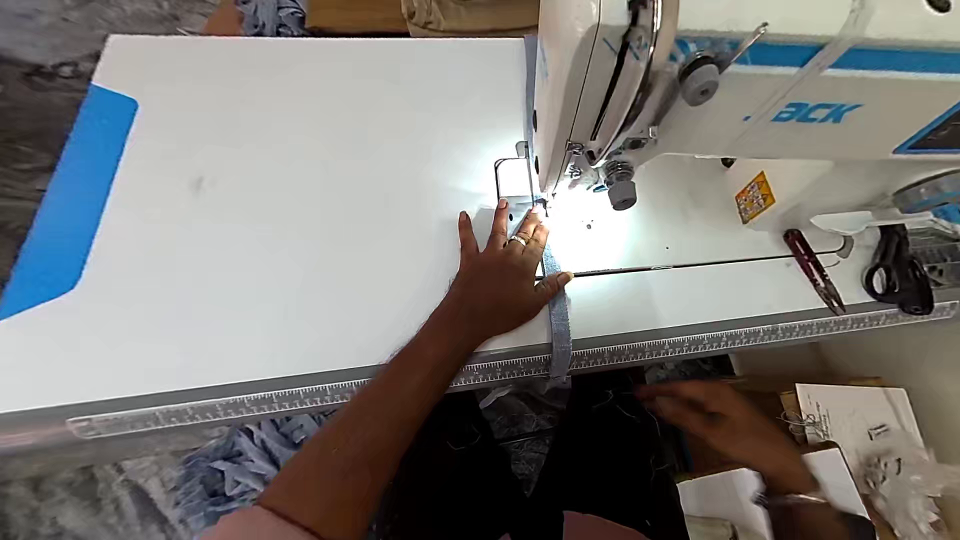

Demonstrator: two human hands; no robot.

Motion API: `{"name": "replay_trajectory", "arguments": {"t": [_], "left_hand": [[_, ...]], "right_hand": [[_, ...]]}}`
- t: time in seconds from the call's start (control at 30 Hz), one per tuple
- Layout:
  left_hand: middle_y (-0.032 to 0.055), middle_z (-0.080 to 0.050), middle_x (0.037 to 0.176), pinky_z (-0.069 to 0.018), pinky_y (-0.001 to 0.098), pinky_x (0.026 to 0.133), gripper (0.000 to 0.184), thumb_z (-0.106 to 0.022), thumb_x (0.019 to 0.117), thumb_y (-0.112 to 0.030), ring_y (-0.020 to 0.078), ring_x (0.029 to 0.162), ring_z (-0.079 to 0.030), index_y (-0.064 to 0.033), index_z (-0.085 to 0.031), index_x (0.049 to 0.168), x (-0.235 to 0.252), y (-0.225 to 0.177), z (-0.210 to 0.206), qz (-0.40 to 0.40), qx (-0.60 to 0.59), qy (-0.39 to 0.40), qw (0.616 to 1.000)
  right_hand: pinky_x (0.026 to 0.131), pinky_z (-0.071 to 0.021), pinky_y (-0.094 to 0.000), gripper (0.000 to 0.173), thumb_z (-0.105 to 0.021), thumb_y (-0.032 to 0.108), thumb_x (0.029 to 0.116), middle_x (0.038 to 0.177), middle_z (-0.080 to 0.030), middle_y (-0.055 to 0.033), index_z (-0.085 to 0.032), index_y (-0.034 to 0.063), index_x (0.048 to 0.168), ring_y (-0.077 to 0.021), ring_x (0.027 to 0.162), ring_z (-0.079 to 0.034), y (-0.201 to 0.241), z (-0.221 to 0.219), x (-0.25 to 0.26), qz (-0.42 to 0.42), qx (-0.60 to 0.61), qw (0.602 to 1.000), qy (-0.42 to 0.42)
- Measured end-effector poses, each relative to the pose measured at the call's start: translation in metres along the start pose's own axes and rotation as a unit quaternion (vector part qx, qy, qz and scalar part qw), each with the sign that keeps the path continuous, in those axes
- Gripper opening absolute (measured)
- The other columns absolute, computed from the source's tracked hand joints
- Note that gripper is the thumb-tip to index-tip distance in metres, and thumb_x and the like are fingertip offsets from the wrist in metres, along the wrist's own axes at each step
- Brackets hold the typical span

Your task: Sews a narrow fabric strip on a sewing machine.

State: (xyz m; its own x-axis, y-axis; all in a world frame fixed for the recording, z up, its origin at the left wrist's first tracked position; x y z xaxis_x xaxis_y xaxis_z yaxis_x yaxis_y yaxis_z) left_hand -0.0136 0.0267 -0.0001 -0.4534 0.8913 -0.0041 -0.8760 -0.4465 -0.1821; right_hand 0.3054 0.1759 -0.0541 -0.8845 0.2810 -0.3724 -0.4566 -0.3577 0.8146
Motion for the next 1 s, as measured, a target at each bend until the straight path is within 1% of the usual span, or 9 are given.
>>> {"name": "replay_trajectory", "arguments": {"t": [0.07, 0.13, 0.2, 0.3, 0.4, 0.5, 0.57, 0.83, 1.0], "left_hand": [[0.0048, -0.032, 0.168, -0.0004, 0.0789, 0.117, 0.085, -0.024, 0.0991, -0.074, 0.0373, 0.159, -0.015, -0.0143, -0.040, 0.157, 0.002, 0.000, 0.001, 0.011, -0.019, -0.010, 1.000], [0.0049, -0.033, 0.168, 0.0002, 0.0791, 0.116, 0.084, -0.026, 0.0991, -0.074, 0.0372, 0.158, -0.016, -0.0136, -0.042, 0.155, 0.003, 0.000, 0.004, 0.013, -0.028, -0.012, 0.999], [0.0032, -0.032, 0.168, 0.0011, 0.0806, 0.115, 0.085, -0.025, 0.0986, -0.075, 0.0378, 0.158, -0.015, -0.0148, -0.044, 0.155, 0.004, -0.001, 0.007, 0.012, -0.021, -0.001, 1.000], [0.0021, -0.031, 0.169, 0.0022, 0.0814, 0.114, 0.084, -0.023, 0.0988, -0.075, 0.0379, 0.159, -0.014, -0.0168, -0.046, 0.154, 0.004, 0.001, 0.008, 0.011, -0.011, 0.009, 1.000], [0.0017, -0.030, 0.169, 0.0029, 0.0813, 0.114, 0.084, -0.021, 0.0992, -0.075, 0.0381, 0.159, -0.013, -0.0167, -0.045, 0.155, 0.004, 0.001, 0.007, 0.007, -0.012, 0.008, 1.000], [-0.0004, -0.028, 0.170, 0.0038, 0.0812, 0.114, 0.084, -0.020, 0.0993, -0.075, 0.0371, 0.159, -0.011, -0.0181, -0.043, 0.157, 0.004, 0.001, 0.006, 0.008, -0.009, 0.008, 1.000], [0.0008, -0.029, 0.170, 0.0032, 0.0817, 0.114, 0.083, -0.019, 0.1000, -0.074, 0.0385, 0.159, -0.012, -0.0175, -0.044, 0.156, 0.004, 0.001, 0.006, 0.005, -0.002, 0.005, 1.000], [0.0042, -0.031, 0.169, 0.0033, 0.0814, 0.114, 0.079, -0.024, 0.1022, -0.070, 0.0388, 0.159, -0.013, -0.0139, -0.046, 0.154, 0.009, 0.000, 0.009, 0.018, -0.015, 0.003, 1.000], [0.0010, -0.036, 0.167, 0.0019, 0.0833, 0.112, 0.070, -0.025, 0.1043, -0.064, 0.0419, 0.158, -0.012, -0.0191, -0.050, 0.151, 0.003, 0.000, 0.008, 0.017, -0.011, -0.004, 1.000]], "right_hand": [[0.094, -0.0599, -0.0373, 0.045, -0.067, 0.038, 0.0974, 0.121, -0.072, -0.0012, -0.065, 0.0144, 0.135, -0.0147, 0.108, -0.070, 0.013, -0.050, 0.026, 0.004, 0.074, 0.997, 0.008], [0.094, -0.0599, -0.0345, 0.042, -0.070, 0.030, 0.0965, 0.122, -0.071, -0.0028, -0.064, 0.0107, 0.133, -0.0134, 0.107, -0.070, 0.028, -0.083, 0.046, 0.025, 0.162, 0.987, 0.005], [0.085, -0.0604, -0.0314, 0.033, -0.067, 0.027, 0.0992, 0.109, -0.073, -0.0032, -0.066, 0.0080, 0.127, -0.0100, 0.094, -0.070, 0.042, -0.104, 0.057, 0.050, 0.185, 0.981, 0.020], [0.067, -0.0524, -0.0234, 0.023, -0.059, 0.024, 0.1037, 0.086, -0.068, 0.0003, -0.072, 0.0063, 0.111, -0.0042, 0.072, -0.060, 0.052, -0.119, 0.065, 0.107, 0.203, 0.973, 0.021], [0.068, -0.0515, -0.0224, 0.024, -0.055, 0.023, 0.1059, 0.090, -0.070, 0.0002, -0.072, 0.0063, 0.103, -0.0043, 0.074, -0.060, 0.050, -0.118, 0.059, 0.114, 0.205, 0.972, 0.021], [0.078, -0.0565, -0.0270, 0.025, -0.053, 0.022, 0.1070, 0.100, -0.074, -0.0026, -0.072, 0.0059, 0.107, -0.0089, 0.086, -0.068, 0.044, -0.117, 0.052, 0.104, 0.207, 0.972, 0.035], [0.079, -0.0569, -0.0279, 0.024, -0.054, 0.022, 0.1066, 0.100, -0.074, -0.0035, -0.071, 0.0052, 0.108, -0.0102, 0.086, -0.068, 0.041, -0.119, 0.050, 0.100, 0.214, 0.971, 0.037], [0.078, -0.0574, -0.0262, 0.023, -0.057, 0.024, 0.1055, 0.099, -0.075, -0.0011, -0.071, 0.0063, 0.110, -0.0078, 0.086, -0.069, 0.044, -0.126, 0.049, 0.084, 0.177, 0.980, 0.029], [0.076, -0.0565, -0.0253, 0.023, -0.056, 0.023, 0.1057, 0.098, -0.074, -0.0007, -0.072, 0.0068, 0.109, -0.0070, 0.084, -0.068, 0.043, -0.126, 0.047, 0.088, 0.180, 0.979, 0.038]]}}
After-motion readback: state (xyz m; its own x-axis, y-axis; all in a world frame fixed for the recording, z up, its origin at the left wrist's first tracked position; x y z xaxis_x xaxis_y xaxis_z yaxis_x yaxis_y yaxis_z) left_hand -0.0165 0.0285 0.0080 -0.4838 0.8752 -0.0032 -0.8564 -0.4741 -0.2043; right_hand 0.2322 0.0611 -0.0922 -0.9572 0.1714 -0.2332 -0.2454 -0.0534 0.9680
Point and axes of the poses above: each hand's wrist, its own x-axis towards the middle knuckle, its own z-axis out of the back of the hand, y = z × x, the point moved 3 cm from there along x, towards the middle knuckle
